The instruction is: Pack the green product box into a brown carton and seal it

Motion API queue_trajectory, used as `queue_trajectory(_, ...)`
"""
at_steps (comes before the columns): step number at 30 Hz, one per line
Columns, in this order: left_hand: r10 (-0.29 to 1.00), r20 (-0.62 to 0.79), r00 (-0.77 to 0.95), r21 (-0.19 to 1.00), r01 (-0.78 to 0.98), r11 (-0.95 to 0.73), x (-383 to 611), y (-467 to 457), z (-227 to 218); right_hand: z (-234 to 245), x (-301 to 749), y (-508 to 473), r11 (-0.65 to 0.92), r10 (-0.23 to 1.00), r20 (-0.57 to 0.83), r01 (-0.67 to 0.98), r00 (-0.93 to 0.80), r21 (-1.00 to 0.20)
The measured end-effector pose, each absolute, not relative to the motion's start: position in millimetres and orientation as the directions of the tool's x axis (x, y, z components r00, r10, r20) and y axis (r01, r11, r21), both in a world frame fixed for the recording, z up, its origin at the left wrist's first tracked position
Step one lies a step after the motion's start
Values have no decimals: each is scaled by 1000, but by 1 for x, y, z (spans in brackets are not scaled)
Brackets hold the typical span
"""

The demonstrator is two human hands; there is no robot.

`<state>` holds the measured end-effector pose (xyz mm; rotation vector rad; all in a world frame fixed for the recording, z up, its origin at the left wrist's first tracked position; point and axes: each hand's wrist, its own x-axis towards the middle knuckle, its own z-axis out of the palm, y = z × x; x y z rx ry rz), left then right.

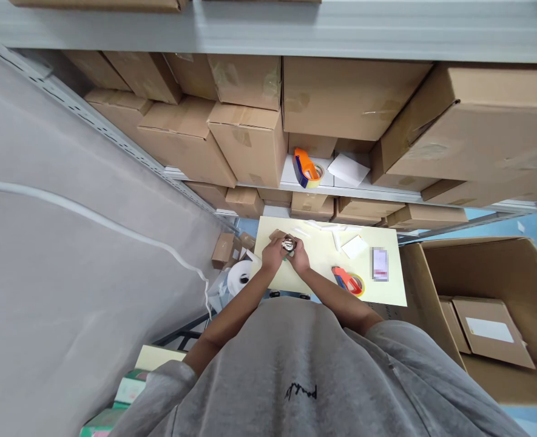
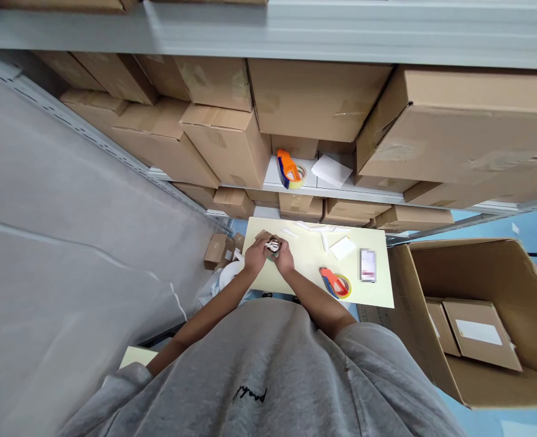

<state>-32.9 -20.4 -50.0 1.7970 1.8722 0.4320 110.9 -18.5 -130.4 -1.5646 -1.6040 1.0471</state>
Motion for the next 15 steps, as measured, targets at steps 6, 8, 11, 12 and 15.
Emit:
queue_trajectory(6, 981, -17, -194, 607, 778, 164, -46, -17, -62, -129, 106, -17, -8, 992, -72, 501, -108, -865)
queue_trajectory(8, 973, -21, -231, 634, 749, 191, -47, -16, -64, -130, 104, -17, 3, 992, -62, 512, -109, -859)
queue_trajectory(11, 977, -19, -213, 635, 752, 176, -47, -17, -66, -132, 103, -18, 7, 993, -54, 516, -104, -856)
queue_trajectory(12, 982, -8, -187, 620, 770, 152, -46, -17, -65, -133, 103, -19, 5, 994, -54, 519, -99, -855)
queue_trajectory(15, 997, 16, -70, 565, 824, 48, -45, -15, -64, -134, 105, -20, -10, 995, -62, 531, -82, -847)
